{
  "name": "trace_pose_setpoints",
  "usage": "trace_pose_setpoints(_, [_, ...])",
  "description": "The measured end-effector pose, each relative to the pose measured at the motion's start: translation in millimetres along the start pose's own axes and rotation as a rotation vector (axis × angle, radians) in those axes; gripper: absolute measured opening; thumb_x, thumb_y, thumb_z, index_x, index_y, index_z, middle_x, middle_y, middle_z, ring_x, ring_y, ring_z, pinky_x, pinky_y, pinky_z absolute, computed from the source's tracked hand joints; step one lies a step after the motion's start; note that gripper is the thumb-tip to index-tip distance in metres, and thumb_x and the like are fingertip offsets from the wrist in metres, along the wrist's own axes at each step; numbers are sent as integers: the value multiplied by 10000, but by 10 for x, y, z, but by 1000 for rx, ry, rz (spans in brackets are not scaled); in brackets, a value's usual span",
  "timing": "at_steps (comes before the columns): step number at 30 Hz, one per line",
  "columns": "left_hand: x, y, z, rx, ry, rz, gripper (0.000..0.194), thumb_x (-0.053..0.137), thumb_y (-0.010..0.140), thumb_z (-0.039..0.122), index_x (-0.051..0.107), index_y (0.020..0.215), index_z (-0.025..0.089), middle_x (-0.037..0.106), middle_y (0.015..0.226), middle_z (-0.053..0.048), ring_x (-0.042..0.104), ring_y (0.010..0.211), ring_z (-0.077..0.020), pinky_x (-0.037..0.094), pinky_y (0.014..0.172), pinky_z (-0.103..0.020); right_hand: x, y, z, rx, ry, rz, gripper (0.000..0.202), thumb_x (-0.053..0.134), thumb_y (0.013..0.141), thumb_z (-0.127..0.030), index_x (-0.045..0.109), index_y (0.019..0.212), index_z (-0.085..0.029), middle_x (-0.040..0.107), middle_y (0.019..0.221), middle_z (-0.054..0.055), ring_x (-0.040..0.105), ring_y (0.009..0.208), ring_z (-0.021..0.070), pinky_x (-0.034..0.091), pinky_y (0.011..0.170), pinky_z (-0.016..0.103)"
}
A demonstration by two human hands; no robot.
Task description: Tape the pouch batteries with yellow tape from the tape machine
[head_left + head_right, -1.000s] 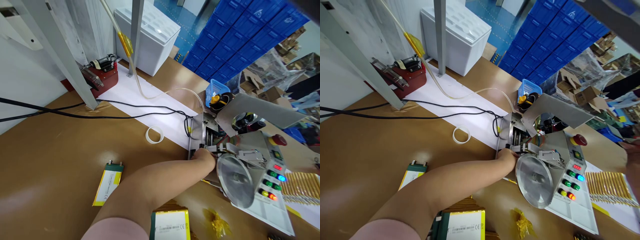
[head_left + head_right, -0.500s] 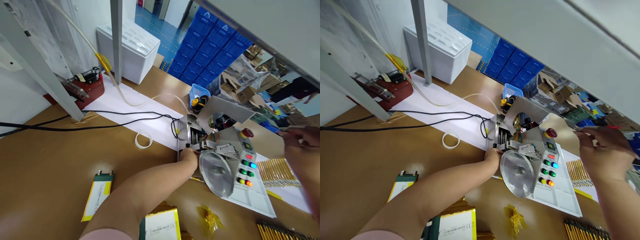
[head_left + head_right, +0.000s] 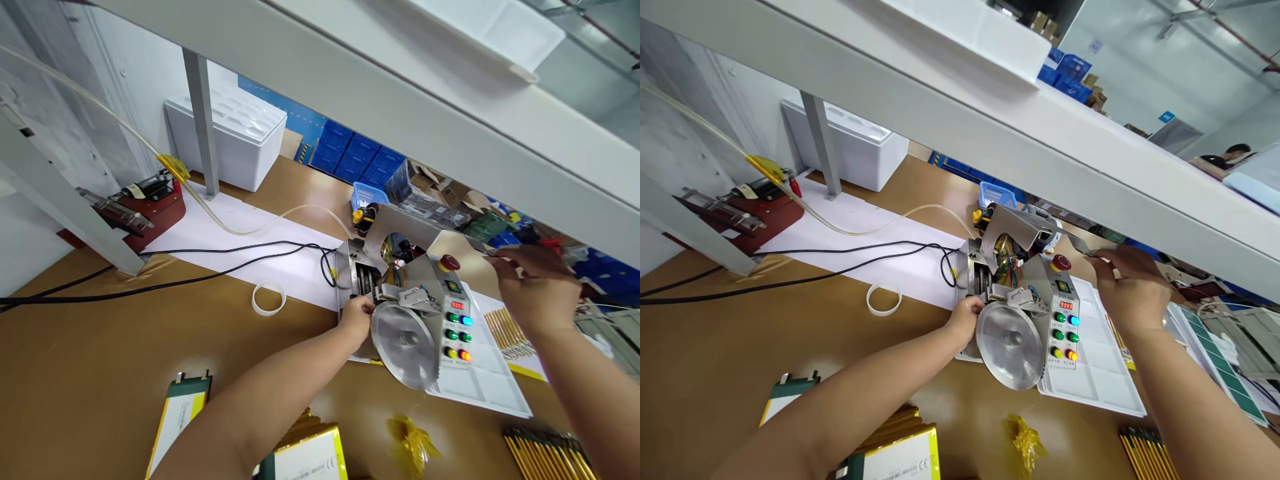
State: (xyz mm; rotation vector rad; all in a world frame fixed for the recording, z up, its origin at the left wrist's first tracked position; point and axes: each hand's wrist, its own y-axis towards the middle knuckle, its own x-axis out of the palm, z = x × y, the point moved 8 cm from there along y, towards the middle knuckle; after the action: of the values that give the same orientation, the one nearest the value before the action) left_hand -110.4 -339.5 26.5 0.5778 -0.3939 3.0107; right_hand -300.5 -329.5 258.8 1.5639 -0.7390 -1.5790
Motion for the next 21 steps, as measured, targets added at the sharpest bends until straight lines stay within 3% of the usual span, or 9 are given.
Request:
trace_pose_setpoints(5, [-20,14,126,26,-64,-43,171,573,531,98,420,534,176,450,438,82,370,416,-49,283,457,-186,-12,17,-24,-14,3,14,306,433,765,-416,647,745,-197,658,779,61,590,807,195,455,689,290])
trace_pose_setpoints(10, [-53,58,315,48,-76,-80,228,599,503,122,386,562,182,482,475,76,438,460,-60,329,508,-188,-29,20,-34,-31,23,47,262,464,772,-378,654,753,-198,665,792,51,594,807,174,454,665,250])
trace_pose_setpoints(21, [11,118,616,-25,34,30,325,625,447,85,321,514,177,298,414,104,268,374,-20,176,406,-173,-17,44,-22,-23,-11,38,249,465,790,-369,663,774,-219,674,837,25,595,814,174,448,656,251])
